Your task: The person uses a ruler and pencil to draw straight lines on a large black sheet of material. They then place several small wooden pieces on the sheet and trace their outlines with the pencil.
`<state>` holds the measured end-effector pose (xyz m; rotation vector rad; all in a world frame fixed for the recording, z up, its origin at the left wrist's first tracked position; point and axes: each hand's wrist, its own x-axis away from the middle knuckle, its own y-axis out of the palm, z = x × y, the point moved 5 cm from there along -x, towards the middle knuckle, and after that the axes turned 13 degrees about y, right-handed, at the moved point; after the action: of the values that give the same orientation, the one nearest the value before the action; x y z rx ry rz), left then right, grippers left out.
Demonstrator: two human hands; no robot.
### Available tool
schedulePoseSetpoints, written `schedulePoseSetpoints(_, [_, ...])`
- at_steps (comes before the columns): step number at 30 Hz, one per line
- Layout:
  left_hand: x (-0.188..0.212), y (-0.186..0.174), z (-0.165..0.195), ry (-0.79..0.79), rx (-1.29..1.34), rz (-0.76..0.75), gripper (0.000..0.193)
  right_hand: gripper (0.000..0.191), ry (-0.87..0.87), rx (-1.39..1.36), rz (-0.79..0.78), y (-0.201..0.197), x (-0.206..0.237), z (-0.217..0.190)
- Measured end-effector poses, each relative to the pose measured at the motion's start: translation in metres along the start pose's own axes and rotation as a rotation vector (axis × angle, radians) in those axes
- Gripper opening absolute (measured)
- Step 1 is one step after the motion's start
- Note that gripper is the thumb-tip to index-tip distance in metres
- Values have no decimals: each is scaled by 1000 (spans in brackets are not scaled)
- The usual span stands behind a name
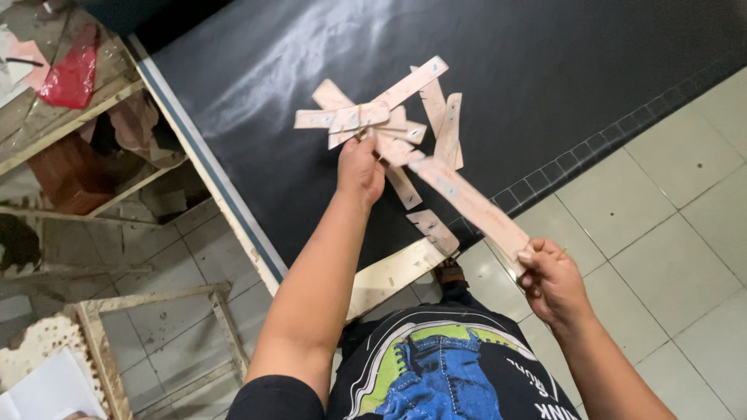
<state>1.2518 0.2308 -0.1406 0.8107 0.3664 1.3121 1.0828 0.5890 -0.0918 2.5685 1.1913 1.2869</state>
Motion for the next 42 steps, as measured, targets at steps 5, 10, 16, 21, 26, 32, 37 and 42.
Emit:
schedulePoseSetpoints(5, [2,-5,-5,57,-442,96,50,9,-288,149,67,47,-18,-45])
schedulePoseSetpoints(10, [50,-35,11,287,-732,35,60,10,-1169,1046,480,96,-1,-81])
schedulePoseSetpoints(16, [133,-61,63,202,-713,-60,42,11,-1240,1068,360,106,8,-68])
schedulePoseSetpoints(21, [174,-43,86,-90,-199,-4,25,19,-1360,1167,-10,151,26,-37])
schedulePoseSetpoints(26, [182,-50,121,67,-146,26,17,21,-1379,1179,-138,185,30,-26])
schedulePoseSetpoints(32, [194,-87,146,251,-443,61,31,16,-934,1191,-173,204,-6,3])
schedulePoseSetpoints(37, [215,-116,182,696,-1749,8,41,30,-65,872,-257,222,-56,46])
schedulePoseSetpoints(42, [220,-148,176,628,-1637,-79,50,30,12,1015,-378,256,-52,78])
